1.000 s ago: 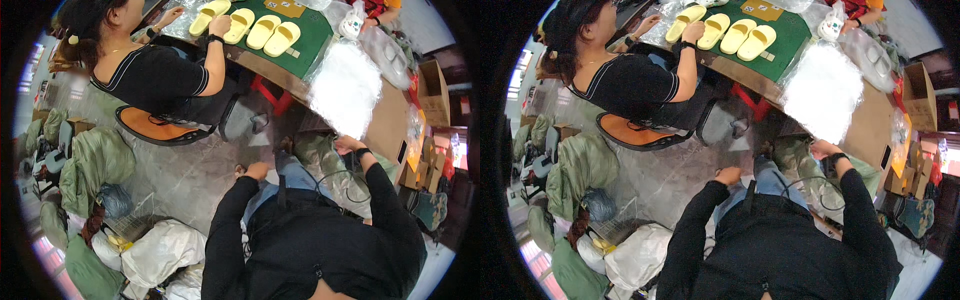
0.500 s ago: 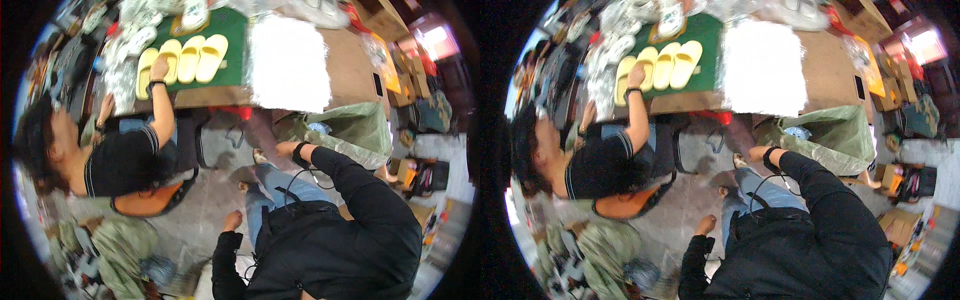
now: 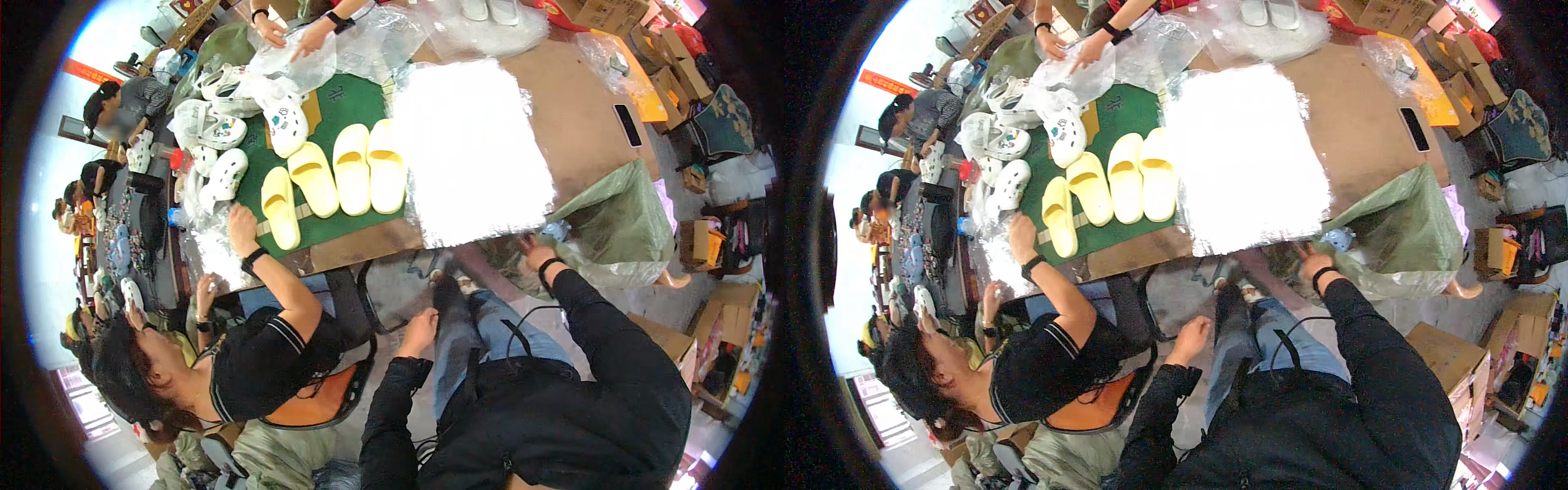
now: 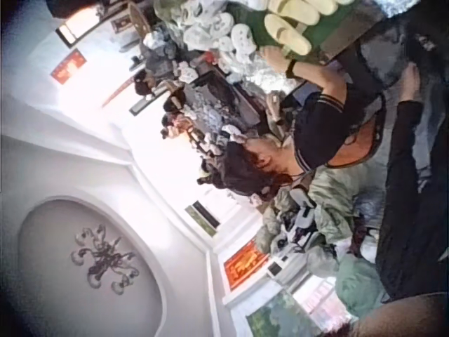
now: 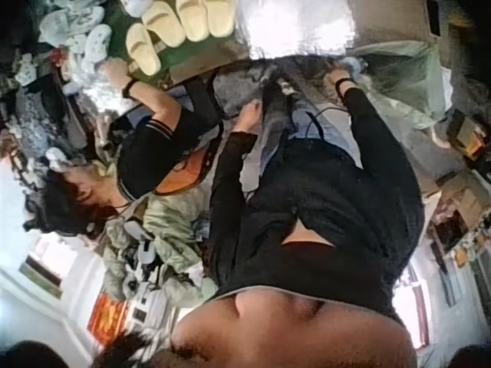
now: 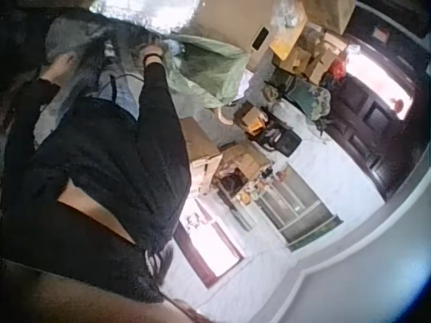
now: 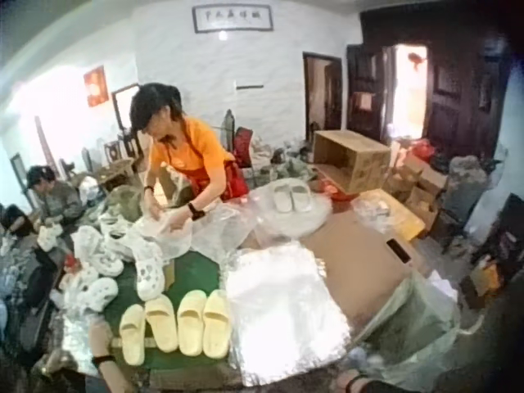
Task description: The recorder packages various shoes and sandals into plastic bags and places them into a larger transport bag.
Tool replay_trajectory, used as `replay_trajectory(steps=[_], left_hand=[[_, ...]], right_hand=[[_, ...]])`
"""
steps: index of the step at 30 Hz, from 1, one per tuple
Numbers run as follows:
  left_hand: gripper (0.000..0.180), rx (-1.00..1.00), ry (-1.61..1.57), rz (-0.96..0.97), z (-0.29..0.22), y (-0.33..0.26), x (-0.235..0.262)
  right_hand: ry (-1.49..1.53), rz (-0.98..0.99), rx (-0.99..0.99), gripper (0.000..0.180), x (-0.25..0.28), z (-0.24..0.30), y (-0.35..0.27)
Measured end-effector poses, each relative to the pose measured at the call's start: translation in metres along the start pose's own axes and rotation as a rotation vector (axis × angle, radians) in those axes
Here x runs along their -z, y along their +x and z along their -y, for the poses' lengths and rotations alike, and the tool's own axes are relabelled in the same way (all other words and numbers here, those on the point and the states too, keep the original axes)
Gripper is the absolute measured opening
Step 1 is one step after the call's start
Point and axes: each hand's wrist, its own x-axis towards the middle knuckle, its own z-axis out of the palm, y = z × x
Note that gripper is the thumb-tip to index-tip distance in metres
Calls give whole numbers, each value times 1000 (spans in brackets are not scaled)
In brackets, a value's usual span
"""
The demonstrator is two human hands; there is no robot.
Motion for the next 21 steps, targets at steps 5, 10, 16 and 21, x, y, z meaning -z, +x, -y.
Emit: replay_trajectory(steps=[5, 10, 16, 21], left_hand=[[20, -31, -10, 38, -5, 11, 51], [17, -208, -105, -188, -15, 72, 105], [19, -110, -204, -393, -34, 126, 198], [21, -52, -168, -505, -37, 156, 234]], right_hand=[[52, 228, -374, 35, -30, -46, 27], [562, -115, -103, 24, -25, -127, 46], [1322, -577, 28, 20, 163, -60, -17], [1292, -449, 452, 15, 270, 21, -16]])
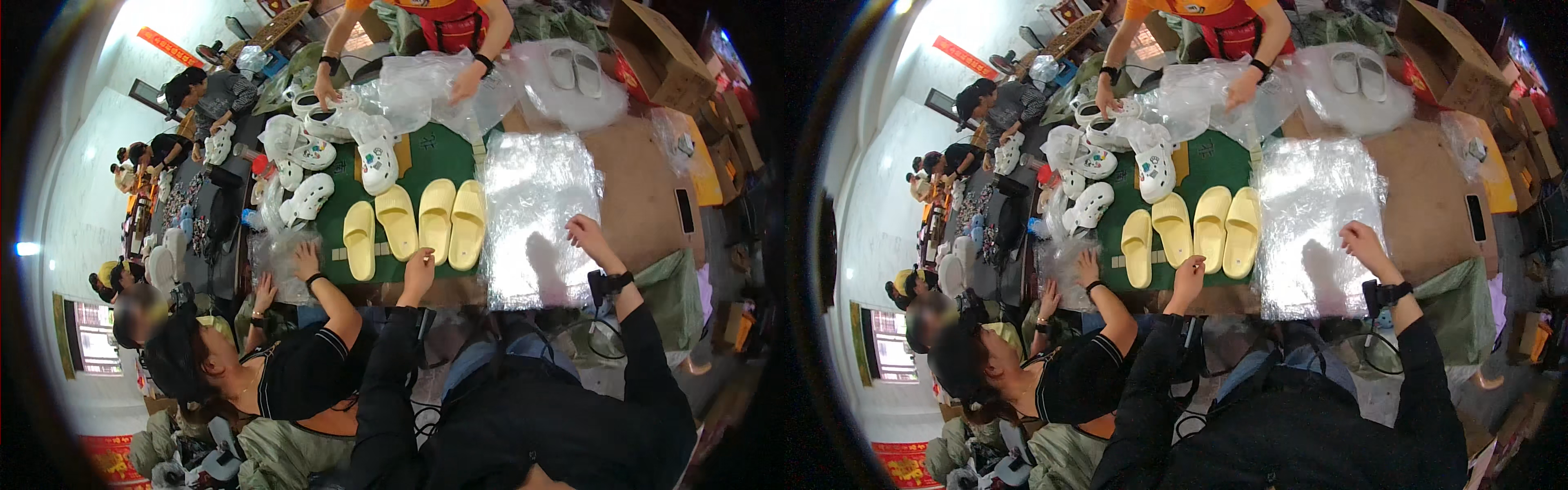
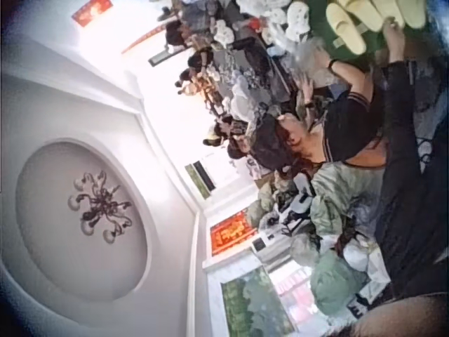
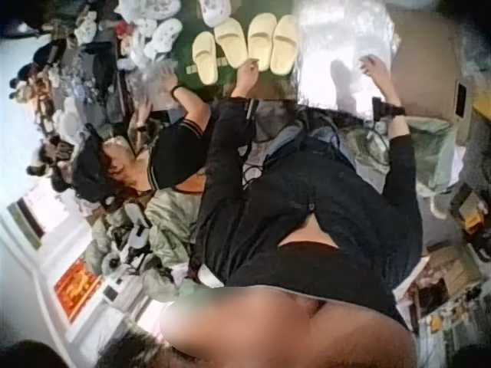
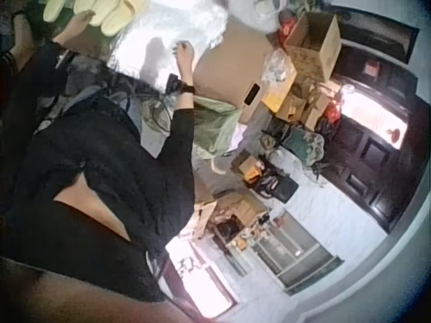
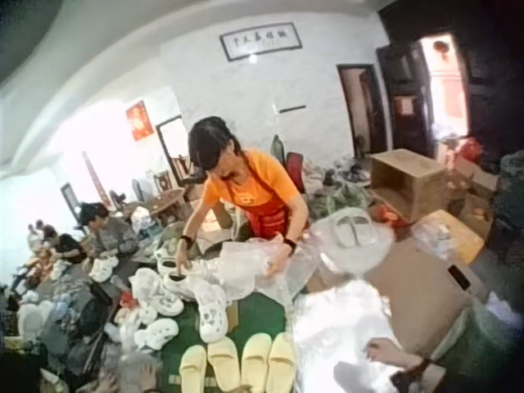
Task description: The recorder packages various shoes and sandals into plastic bags and places them into a larger transport bag.
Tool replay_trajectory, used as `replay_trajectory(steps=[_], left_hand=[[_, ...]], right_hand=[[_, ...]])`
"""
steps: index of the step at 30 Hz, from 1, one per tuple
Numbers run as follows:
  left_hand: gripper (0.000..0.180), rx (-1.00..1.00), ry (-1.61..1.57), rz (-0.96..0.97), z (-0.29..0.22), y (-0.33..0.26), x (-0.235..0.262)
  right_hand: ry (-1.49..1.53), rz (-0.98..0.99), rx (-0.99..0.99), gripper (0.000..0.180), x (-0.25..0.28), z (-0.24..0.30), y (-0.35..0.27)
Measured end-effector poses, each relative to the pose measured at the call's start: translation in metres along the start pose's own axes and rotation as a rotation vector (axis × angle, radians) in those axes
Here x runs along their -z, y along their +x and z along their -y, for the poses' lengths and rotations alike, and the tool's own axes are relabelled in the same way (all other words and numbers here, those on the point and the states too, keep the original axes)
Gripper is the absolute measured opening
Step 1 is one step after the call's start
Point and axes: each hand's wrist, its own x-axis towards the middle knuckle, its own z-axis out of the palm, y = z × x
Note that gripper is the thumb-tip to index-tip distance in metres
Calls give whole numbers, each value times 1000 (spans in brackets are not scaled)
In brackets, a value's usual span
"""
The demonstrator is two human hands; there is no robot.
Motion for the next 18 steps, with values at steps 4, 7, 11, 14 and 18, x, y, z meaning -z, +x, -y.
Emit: replay_trajectory(steps=[4, 7, 11, 14, 18], left_hand=[[22, 13, 40, -151, 10, 20, 22], [24, 53, -14, -195, 26, 35, 44], [29, 211, -140, -256, 62, 53, 81], [38, 249, -241, -374, 65, 83, 100], [39, 263, -273, -549, 95, 118, 136]], right_hand=[[-157, 334, 184, 17, -63, 59, 46], [-283, 446, 298, 23, -107, 88, 83], [-456, 514, 502, 24, -173, 125, 123], [-545, 495, 511, 29, -212, 140, 157], [-523, 390, 508, 37, -284, 178, 212]])
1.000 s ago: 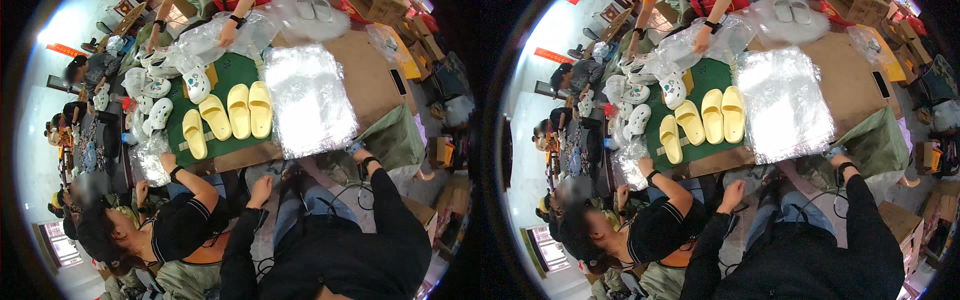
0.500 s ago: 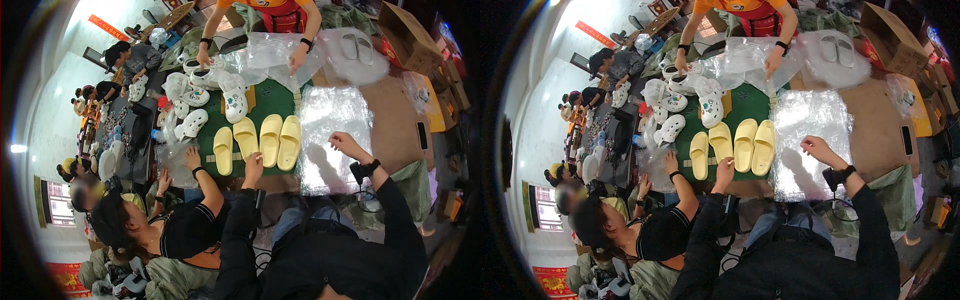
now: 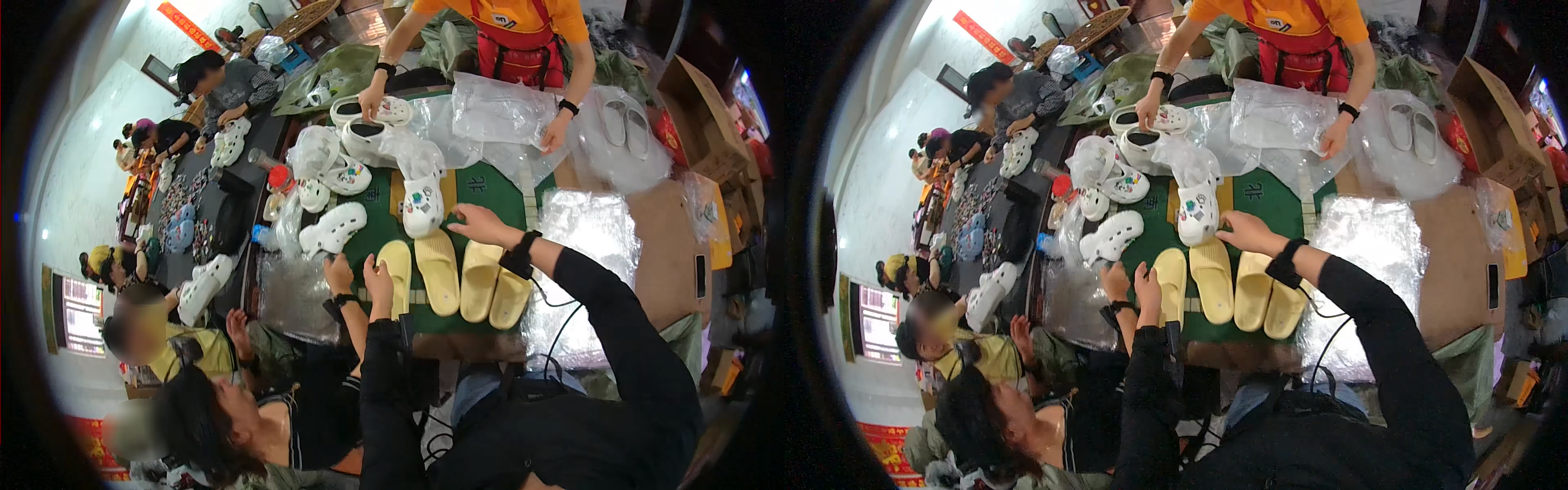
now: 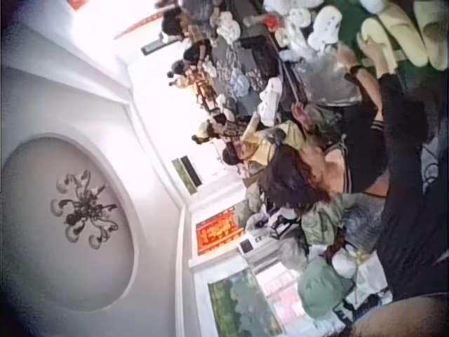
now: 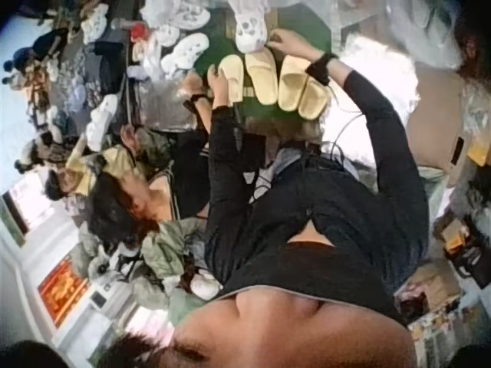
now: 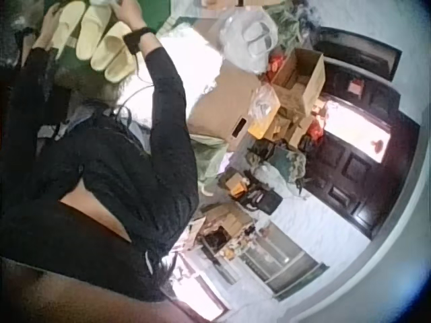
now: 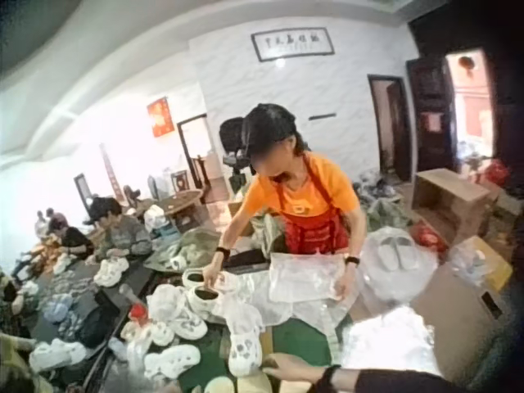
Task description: The recorder packages various shoes and sandals into plastic bags and places them into a larger transport bag.
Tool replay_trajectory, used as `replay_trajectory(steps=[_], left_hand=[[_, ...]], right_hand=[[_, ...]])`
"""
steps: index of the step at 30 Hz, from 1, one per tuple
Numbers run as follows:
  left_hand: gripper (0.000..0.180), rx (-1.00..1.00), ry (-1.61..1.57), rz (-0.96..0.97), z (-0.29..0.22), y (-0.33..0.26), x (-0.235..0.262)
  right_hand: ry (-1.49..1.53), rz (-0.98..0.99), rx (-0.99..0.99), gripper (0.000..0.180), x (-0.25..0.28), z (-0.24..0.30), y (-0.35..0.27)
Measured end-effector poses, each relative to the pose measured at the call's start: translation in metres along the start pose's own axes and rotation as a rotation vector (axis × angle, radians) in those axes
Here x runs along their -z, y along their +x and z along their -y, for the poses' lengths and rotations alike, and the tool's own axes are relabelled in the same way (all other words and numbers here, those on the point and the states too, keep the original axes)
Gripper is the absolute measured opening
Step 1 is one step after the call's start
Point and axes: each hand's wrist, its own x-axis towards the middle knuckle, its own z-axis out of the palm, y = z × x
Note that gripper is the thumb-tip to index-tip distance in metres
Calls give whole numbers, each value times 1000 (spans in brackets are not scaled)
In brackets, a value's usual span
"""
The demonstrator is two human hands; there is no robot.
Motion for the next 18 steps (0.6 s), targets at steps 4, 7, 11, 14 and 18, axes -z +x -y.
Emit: replay_trajectory(steps=[4, 7, 11, 14, 18], left_hand=[[40, -8, -65, 55, 2, 33, -8], [40, -208, 83, 226, -7, 36, -34], [46, -428, 202, 353, -16, 40, -70], [53, -599, 405, 370, -38, 45, -95], [58, -589, 717, 404, -40, 57, -107]], right_hand=[[-135, -347, -80, 53, -15, 7, 103], [-289, -458, -272, 72, -18, 4, 153], [-275, -298, -491, 81, -28, 0, 192], [-232, -227, -433, 59, -24, -34, 197], [-224, -276, -242, 29, -19, -35, 195]])
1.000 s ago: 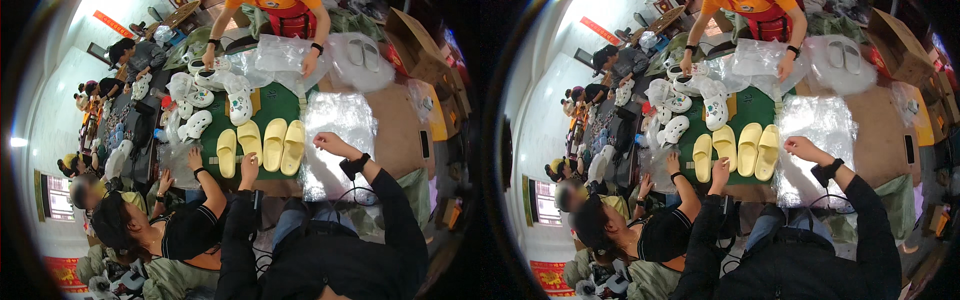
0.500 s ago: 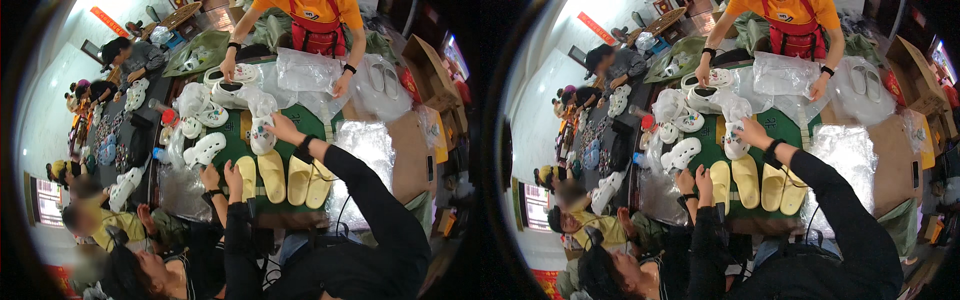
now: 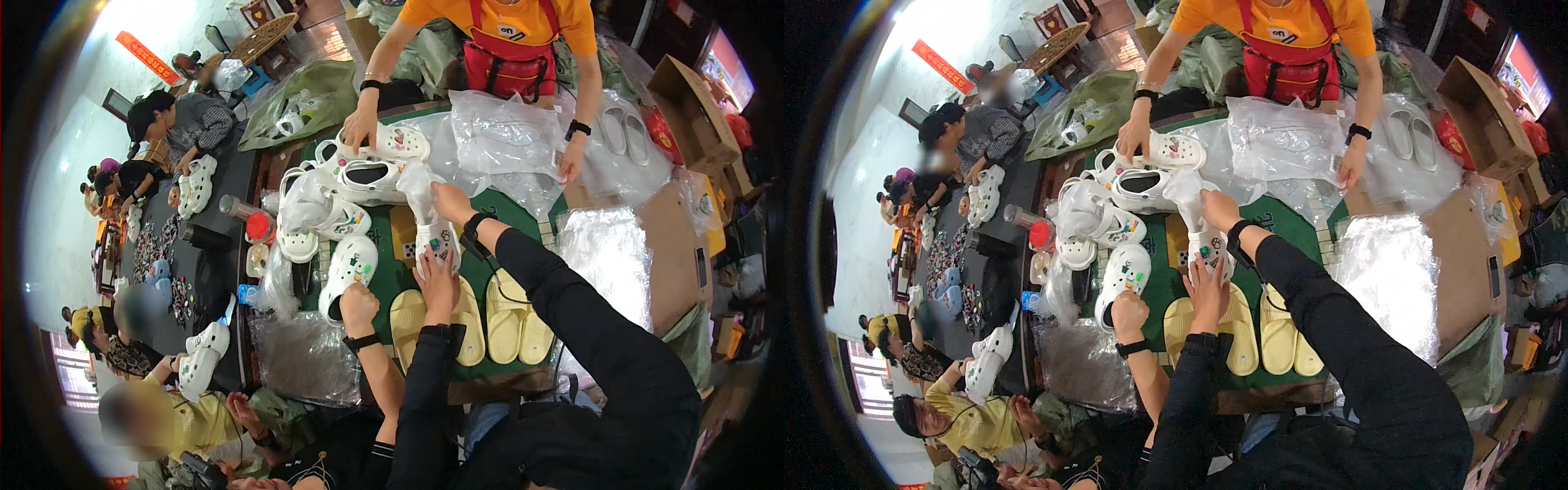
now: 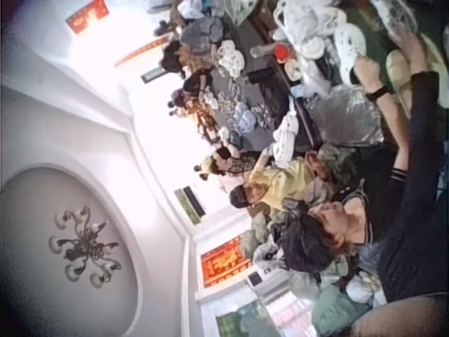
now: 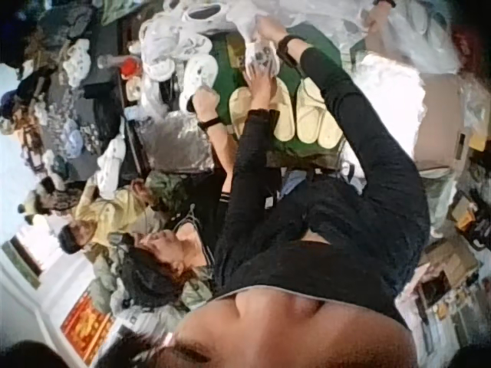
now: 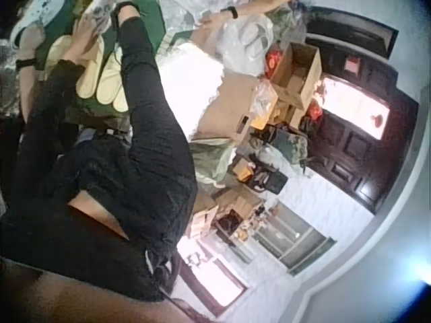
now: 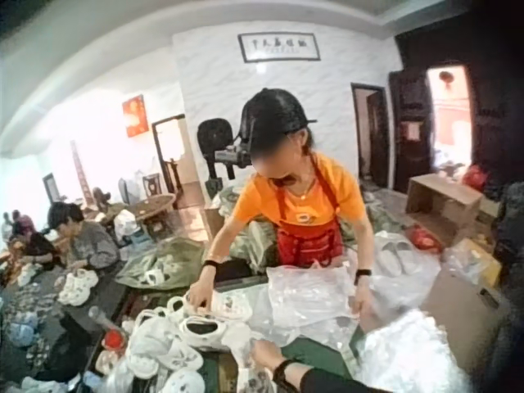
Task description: The recorder packages various shoes and sandals into plastic bags and places them into a larger transport bag.
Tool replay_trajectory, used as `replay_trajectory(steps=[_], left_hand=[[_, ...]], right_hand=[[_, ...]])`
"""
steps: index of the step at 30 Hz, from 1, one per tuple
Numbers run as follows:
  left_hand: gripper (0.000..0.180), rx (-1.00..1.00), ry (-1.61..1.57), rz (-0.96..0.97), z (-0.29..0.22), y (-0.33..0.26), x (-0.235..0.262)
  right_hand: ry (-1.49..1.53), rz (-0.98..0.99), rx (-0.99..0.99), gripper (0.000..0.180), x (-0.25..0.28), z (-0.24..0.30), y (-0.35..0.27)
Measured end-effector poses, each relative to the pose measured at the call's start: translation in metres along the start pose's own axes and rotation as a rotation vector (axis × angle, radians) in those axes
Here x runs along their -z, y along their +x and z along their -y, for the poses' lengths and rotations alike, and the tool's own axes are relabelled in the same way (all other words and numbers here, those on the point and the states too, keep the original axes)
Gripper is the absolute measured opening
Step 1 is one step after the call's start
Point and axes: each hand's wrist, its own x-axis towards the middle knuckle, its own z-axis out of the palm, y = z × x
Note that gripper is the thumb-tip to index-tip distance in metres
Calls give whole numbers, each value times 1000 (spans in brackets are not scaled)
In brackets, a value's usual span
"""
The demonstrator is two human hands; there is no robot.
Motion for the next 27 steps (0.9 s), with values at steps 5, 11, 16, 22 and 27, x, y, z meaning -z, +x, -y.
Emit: replay_trajectory(steps=[5, 11, 16, 22, 27], left_hand=[[55, 39, -11, -42, -11, 4, 2], [69, 40, -701, -482, -70, 34, 61], [53, 305, -1248, -93, -77, 46, 76], [36, 633, -1745, -25, -89, 29, 76], [22, 377, -1842, -52, -142, -1, 79]], right_hand=[[334, -501, 63, 23, 42, 7, -1], [613, -360, 168, 28, 110, -23, -61], [338, -163, 413, 36, 131, -10, -122], [1000, 224, 35, 47, 167, -37, -178], [982, -301, -307, 57, 187, -83, -205]])
